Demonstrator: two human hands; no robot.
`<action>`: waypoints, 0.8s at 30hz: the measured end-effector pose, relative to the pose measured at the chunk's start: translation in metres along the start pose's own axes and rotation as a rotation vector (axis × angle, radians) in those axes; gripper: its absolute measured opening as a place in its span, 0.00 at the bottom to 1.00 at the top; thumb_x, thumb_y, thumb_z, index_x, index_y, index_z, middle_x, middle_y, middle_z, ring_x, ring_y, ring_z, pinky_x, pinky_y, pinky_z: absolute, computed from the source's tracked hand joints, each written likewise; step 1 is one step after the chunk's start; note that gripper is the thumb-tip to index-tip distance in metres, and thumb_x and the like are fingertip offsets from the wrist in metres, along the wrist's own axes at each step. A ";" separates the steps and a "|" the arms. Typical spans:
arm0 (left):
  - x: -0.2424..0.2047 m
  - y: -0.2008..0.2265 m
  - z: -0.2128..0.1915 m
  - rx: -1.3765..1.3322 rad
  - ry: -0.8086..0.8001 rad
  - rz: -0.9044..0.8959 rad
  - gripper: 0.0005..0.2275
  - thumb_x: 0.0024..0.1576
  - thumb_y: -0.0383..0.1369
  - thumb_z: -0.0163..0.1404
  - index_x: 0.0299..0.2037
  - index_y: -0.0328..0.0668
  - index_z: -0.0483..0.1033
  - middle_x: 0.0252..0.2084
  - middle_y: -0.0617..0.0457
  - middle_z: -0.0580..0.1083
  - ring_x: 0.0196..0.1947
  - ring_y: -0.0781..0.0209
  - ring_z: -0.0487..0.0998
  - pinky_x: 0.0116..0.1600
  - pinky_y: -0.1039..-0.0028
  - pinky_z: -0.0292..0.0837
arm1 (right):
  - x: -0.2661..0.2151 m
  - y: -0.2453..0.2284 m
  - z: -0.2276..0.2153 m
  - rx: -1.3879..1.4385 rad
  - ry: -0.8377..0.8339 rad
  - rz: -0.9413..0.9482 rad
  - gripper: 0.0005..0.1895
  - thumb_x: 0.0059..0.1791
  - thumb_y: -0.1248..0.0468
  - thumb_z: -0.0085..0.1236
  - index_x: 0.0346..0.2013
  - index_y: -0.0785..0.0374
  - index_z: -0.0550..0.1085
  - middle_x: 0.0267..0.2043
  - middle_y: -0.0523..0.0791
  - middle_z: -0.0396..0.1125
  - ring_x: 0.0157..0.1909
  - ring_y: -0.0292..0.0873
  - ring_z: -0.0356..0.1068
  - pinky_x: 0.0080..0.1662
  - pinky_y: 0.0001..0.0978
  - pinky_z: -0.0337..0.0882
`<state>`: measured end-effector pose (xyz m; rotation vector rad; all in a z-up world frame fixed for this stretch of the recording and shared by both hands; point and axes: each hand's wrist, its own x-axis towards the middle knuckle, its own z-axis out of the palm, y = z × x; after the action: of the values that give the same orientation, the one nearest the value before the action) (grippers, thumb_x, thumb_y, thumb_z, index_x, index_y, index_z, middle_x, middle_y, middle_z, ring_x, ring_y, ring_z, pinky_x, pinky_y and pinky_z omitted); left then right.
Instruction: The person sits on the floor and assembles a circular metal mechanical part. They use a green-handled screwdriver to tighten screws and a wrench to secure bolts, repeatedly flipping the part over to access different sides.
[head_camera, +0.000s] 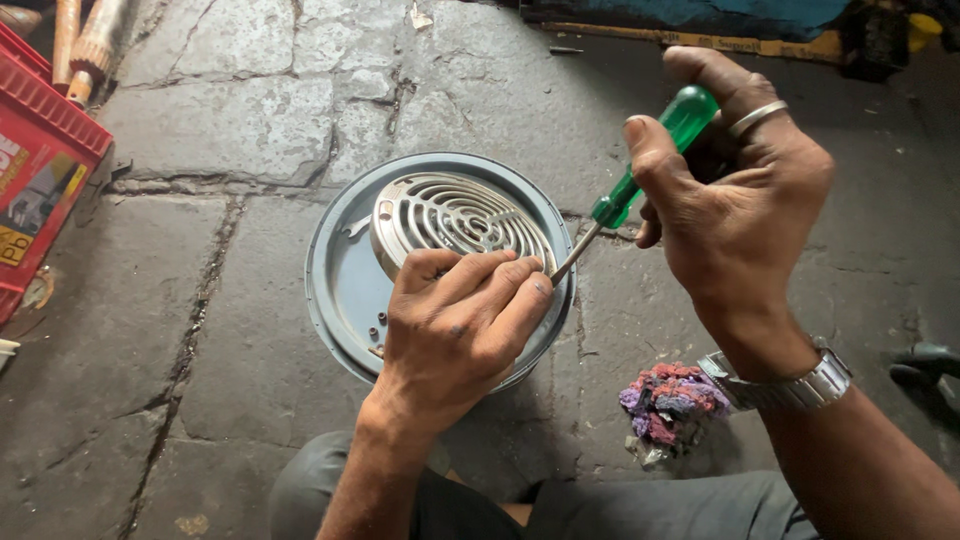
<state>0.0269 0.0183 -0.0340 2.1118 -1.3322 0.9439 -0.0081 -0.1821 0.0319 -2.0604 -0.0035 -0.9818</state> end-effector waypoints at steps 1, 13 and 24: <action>0.000 0.000 0.000 -0.003 0.001 -0.002 0.02 0.62 0.31 0.57 0.42 0.47 0.80 0.45 0.59 0.81 0.50 0.66 0.80 0.55 0.70 0.63 | 0.000 0.000 0.000 0.017 -0.002 0.006 0.18 0.56 0.68 0.60 0.60 0.70 0.71 0.31 0.44 0.70 0.26 0.33 0.71 0.26 0.22 0.73; -0.001 0.000 0.001 0.002 -0.008 0.000 0.02 0.62 0.31 0.56 0.42 0.46 0.80 0.46 0.60 0.81 0.51 0.66 0.80 0.55 0.70 0.63 | 0.001 0.002 0.000 -0.028 0.006 0.017 0.18 0.54 0.67 0.62 0.58 0.68 0.72 0.30 0.41 0.69 0.26 0.30 0.70 0.26 0.21 0.72; 0.000 0.000 -0.001 -0.011 0.006 0.009 0.03 0.61 0.30 0.56 0.42 0.46 0.80 0.46 0.60 0.81 0.51 0.66 0.80 0.55 0.70 0.64 | -0.001 0.039 0.001 -0.025 -0.023 0.198 0.18 0.54 0.63 0.65 0.57 0.68 0.76 0.29 0.40 0.69 0.23 0.29 0.67 0.23 0.19 0.65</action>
<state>0.0266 0.0191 -0.0336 2.0945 -1.3423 0.9446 0.0045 -0.2066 0.0049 -2.0499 0.1984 -0.8396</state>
